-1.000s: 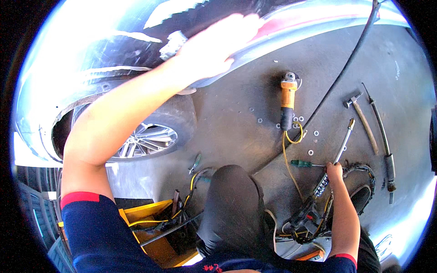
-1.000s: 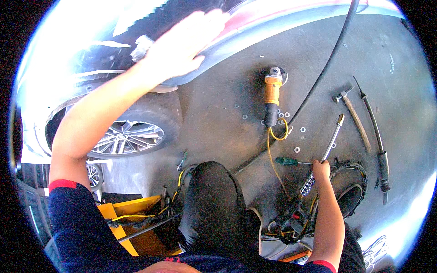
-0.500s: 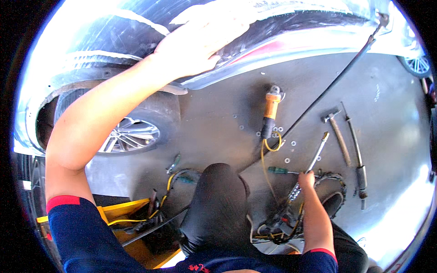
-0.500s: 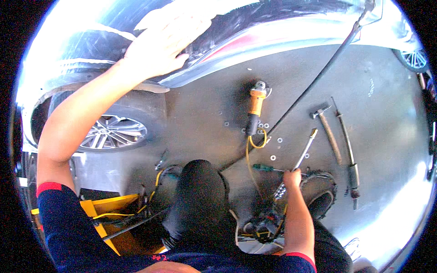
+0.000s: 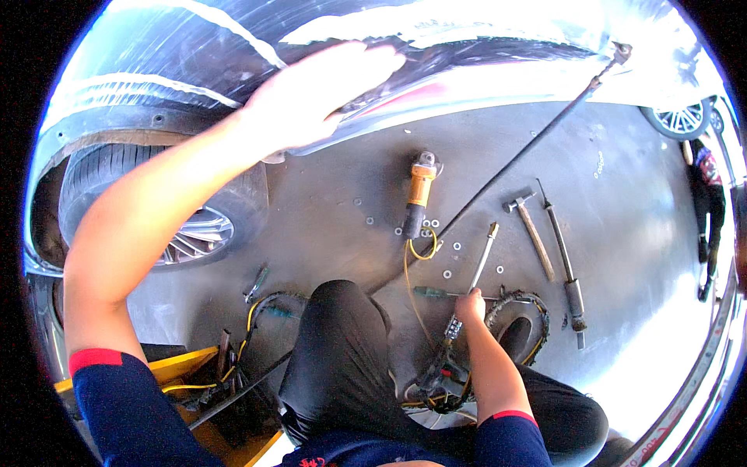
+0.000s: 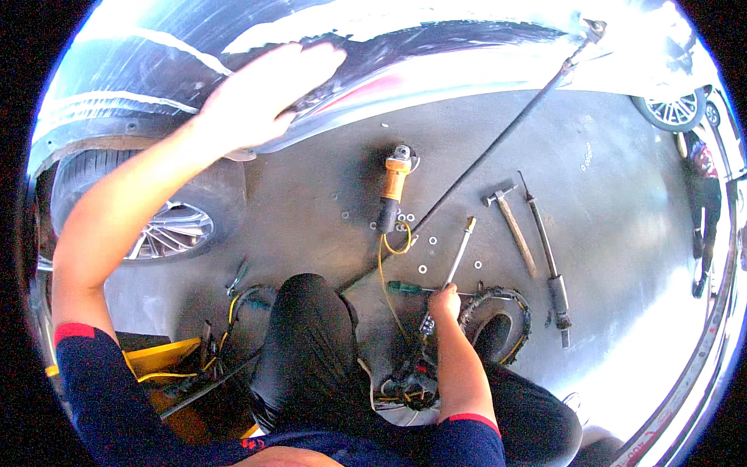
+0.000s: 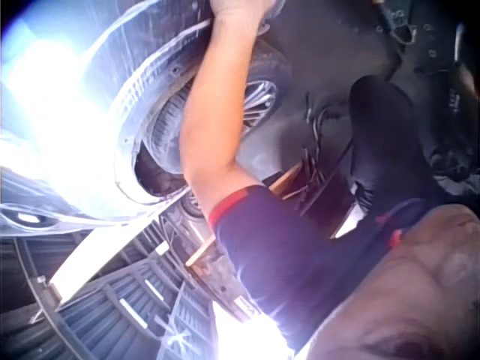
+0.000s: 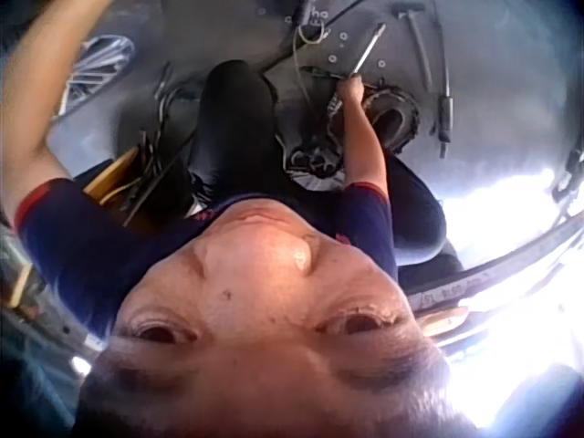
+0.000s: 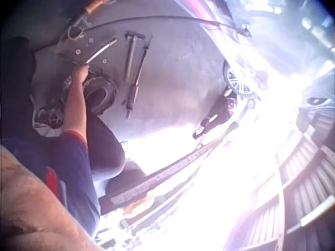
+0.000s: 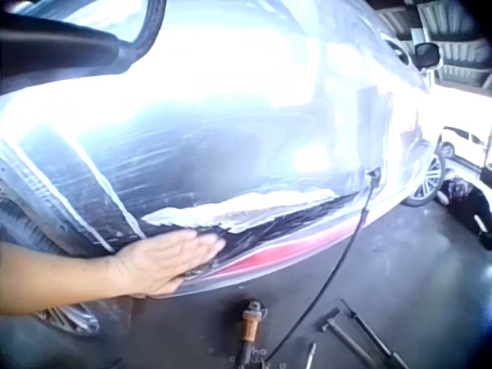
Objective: The person uses a dent-pulling slide hammer on a car panel, then hammers the surface with a metal hammer while touching it, and finally grinds the area using an angle grinder.
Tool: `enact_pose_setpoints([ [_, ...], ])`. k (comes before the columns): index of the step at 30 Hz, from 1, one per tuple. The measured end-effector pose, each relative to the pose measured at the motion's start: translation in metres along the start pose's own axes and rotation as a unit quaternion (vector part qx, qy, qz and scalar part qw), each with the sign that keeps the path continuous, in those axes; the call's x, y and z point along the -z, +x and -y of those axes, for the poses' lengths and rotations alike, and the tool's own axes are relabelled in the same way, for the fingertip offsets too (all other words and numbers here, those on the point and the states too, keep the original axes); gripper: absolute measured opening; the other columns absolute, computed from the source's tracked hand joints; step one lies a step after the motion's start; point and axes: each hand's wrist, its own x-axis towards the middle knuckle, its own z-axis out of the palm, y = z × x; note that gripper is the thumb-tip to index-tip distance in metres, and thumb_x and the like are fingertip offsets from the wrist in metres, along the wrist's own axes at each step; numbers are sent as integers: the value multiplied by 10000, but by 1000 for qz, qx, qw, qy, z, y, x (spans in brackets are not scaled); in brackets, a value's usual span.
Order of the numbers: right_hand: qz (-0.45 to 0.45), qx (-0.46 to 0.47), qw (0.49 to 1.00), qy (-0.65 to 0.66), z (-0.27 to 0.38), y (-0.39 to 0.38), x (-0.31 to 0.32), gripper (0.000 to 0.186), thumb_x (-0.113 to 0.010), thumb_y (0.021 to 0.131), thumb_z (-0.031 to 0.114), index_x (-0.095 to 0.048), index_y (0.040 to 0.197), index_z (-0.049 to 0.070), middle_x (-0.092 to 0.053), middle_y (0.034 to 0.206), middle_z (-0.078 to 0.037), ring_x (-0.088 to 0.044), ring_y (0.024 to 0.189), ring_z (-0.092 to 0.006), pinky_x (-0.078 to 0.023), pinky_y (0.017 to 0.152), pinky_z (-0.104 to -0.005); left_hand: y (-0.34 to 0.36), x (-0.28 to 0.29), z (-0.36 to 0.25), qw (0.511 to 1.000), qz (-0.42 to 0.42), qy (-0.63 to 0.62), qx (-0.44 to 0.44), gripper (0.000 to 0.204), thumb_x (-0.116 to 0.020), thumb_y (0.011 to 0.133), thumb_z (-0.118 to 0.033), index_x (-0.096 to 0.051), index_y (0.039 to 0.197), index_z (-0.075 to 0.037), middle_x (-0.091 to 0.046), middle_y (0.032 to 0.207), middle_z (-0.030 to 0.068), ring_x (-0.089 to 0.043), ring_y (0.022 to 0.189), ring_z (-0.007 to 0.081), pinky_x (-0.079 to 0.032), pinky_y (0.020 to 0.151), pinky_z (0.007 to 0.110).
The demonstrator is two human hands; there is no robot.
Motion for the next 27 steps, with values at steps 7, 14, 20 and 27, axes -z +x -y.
enact_pose_setpoints([
  [7, 4, 3, 1000, -2, 3, -3, -3, 380, -568, 922, 208, -504, 1223, -14, -684, 1143, -337, -675, 1082, -491, -538, 955, -532, 63, -16, -14, 995, -63, 81, 2, 639, -538, 957, -102, -368, 1566, -10, -368, 1639, 131, -320, 1526, 255, -243, 1272, 381],
  [14, 37, 14, 999, 36, 10, -12, 11, 473, -614, 893, 255, -509, 1283, 7, -691, 1150, -320, -677, 1093, -469, -538, 961, -527, 27, -55, -37, 953, 179, 240, -41, 782, -573, 916, -347, -346, 1563, 30, -348, 1625, 177, -282, 1503, 311, -158, 1288, 443],
  [20, 26, 48, 998, 35, -1, -2, -2, 405, -647, 908, 260, -487, 1207, 38, -709, 1096, -298, -688, 1042, -479, -558, 914, -524, 24, -32, -20, 987, 117, 88, -68, 728, -597, 931, -188, -336, 1590, -23, -336, 1658, 139, -247, 1561, 246, -205, 1287, 405],
  [27, 3, 38, 998, 53, -9, 6, -1, 408, -668, 893, 306, -578, 1181, 31, -724, 1056, -279, -697, 1032, -450, -552, 916, -525, 122, -17, -24, 998, -60, -7, 7, 734, -598, 903, -1, -359, 1589, -106, -392, 1631, 96, -344, 1518, 244, -251, 1278, 379],
])
